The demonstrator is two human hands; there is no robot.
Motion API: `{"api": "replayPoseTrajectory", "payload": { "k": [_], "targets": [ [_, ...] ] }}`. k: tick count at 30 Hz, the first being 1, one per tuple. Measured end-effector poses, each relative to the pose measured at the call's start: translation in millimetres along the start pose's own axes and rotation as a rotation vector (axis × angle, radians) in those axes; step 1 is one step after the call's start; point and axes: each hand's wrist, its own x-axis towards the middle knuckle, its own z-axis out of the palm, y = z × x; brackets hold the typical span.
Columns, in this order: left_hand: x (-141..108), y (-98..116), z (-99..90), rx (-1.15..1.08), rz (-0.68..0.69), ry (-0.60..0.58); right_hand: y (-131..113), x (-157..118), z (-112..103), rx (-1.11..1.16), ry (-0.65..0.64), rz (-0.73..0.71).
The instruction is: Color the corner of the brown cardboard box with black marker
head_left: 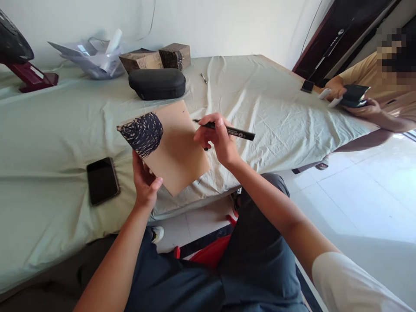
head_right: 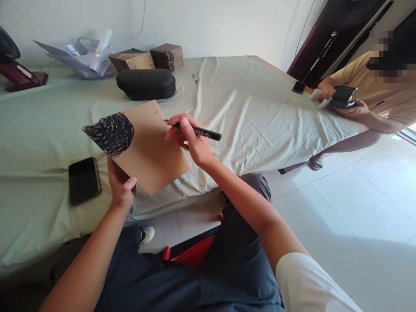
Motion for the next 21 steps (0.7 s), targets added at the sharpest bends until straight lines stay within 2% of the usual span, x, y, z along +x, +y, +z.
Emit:
{"api": "replayPoseTrajectory", "payload": {
  "k": [4, 7, 10, 14, 17, 21],
  "targets": [
    [-6.0, -2.7, 5.2, -0.01, -0.03, 0.002, -0.2, 3.0, 20.2, -0.276, -0.046, -0.294],
    [-7.7, -1.6, 6.3, -0.017, -0.034, 0.007, 11.1, 8.0, 34.1, -0.439, -0.101, -0.381],
    [-7.3, -5.5, 3.1, -0.032, -0.03, -0.003, 24.4, 11.3, 44.1, -0.422, -0.09, -0.456],
    [-4.0, -16.2, -3.6, -0.012, 0.031, -0.025, 36.8, 9.4, 51.5, -0.407, -0.05, -0.658],
    [-3.1, -15.7, -3.8, 0.025, 0.037, -0.026, 37.2, 3.2, 56.9, -0.449, -0.065, -0.743],
    [-4.5, -3.5, 2.6, 0.042, -0.023, -0.021, 28.4, -6.7, 64.9, -0.414, -0.043, -0.844]
  ]
}}
